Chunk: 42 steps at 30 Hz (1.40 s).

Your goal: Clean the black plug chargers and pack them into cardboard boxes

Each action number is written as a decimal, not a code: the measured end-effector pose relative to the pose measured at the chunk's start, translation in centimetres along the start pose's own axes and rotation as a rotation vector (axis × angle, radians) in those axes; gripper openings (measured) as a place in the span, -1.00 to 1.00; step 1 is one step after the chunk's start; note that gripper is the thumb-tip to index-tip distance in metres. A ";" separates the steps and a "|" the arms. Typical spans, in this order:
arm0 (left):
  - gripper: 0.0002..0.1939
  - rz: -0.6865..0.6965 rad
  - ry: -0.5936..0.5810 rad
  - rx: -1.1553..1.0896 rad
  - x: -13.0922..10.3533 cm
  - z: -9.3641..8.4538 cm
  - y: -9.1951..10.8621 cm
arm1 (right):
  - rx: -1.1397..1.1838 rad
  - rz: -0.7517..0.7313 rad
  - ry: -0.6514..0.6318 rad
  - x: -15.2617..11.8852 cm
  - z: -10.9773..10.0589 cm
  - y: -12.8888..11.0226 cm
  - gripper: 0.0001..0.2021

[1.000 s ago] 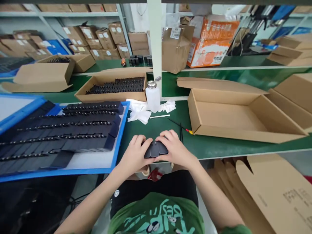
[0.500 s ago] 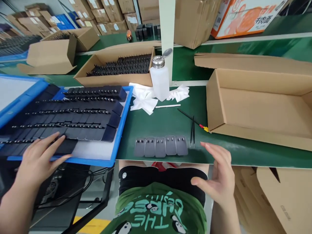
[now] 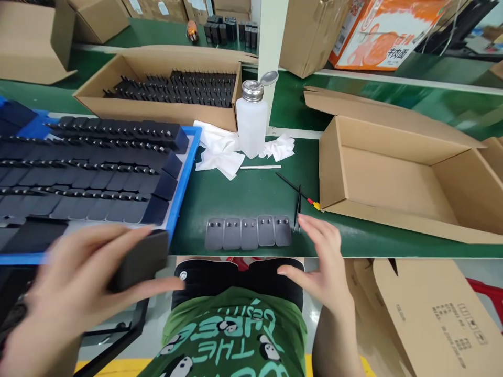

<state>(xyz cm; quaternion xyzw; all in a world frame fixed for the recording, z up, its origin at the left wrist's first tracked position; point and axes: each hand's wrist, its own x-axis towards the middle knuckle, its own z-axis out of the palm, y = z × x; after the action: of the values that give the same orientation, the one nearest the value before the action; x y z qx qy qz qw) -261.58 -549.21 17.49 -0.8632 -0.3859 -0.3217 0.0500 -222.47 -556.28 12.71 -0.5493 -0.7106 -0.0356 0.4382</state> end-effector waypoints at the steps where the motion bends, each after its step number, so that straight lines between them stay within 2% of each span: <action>1: 0.05 0.113 -0.066 0.040 1.7 1.8 2.1 | -0.030 -0.010 -0.074 0.6 -0.1 -0.1 -0.16; 3: 0.27 0.196 -0.147 0.097 4.5 5.0 4.7 | -0.051 -0.017 -0.209 1.4 0.1 -0.2 -0.12; 4: 0.30 0.199 -0.165 0.118 5.5 6.3 5.3 | -0.046 -0.009 -0.270 1.7 0.3 -0.3 -0.16; 7: 0.26 0.113 -0.145 0.110 6.1 8.3 5.2 | -0.007 0.012 -0.364 2.0 1.1 -0.2 -0.32; 10: 0.21 0.046 -0.166 0.063 4.9 7.9 4.7 | 0.059 0.019 -0.358 1.8 1.0 0.3 -0.27; 12: 0.10 -0.011 -0.232 -0.006 4.1 7.0 4.3 | 0.119 0.086 -0.240 1.8 0.1 1.1 -0.30; 14: -0.06 -0.102 -0.274 -0.105 3.5 6.1 3.9 | 0.104 0.229 -0.089 2.2 -0.9 2.0 -0.47; 15: -0.13 -0.142 -0.274 -0.150 3.3 5.8 3.6 | 0.067 0.313 -0.054 2.5 -1.3 2.5 -0.55; 16: -0.18 -0.169 -0.275 -0.187 3.2 5.7 3.3 | 0.019 0.395 -0.067 3.0 -1.4 2.9 -0.61; 18: -0.23 -0.177 -0.309 -0.244 3.1 5.8 2.8 | -0.055 0.516 -0.181 4.4 -1.2 3.7 -0.61; 20: -0.23 -0.185 -0.345 -0.290 3.1 6.1 2.4 | -0.097 0.561 -0.291 5.9 -0.3 4.2 -0.59; 25: -0.15 -0.274 -0.320 -0.403 3.0 6.5 2.2 | -0.170 0.539 -0.381 8.3 1.7 4.5 -0.73; 33: 0.03 -0.287 -0.362 -0.375 2.8 6.9 1.8 | -0.193 0.468 -0.472 10.0 1.5 3.2 -0.83; 38: -0.02 -0.278 -0.352 -0.368 2.7 7.0 1.8 | -0.194 0.433 -0.369 11.7 -0.1 1.9 -0.69; 42: -0.04 -0.268 -0.369 -0.364 2.9 6.9 1.8 | -0.204 0.298 -0.242 14.4 0.0 0.8 -0.73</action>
<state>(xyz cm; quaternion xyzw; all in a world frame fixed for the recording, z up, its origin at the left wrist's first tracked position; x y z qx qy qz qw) -255.37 -546.32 14.08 -0.8430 -0.4351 -0.2270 -0.2200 -221.99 -545.16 21.86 -0.6899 -0.6618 0.0240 0.2924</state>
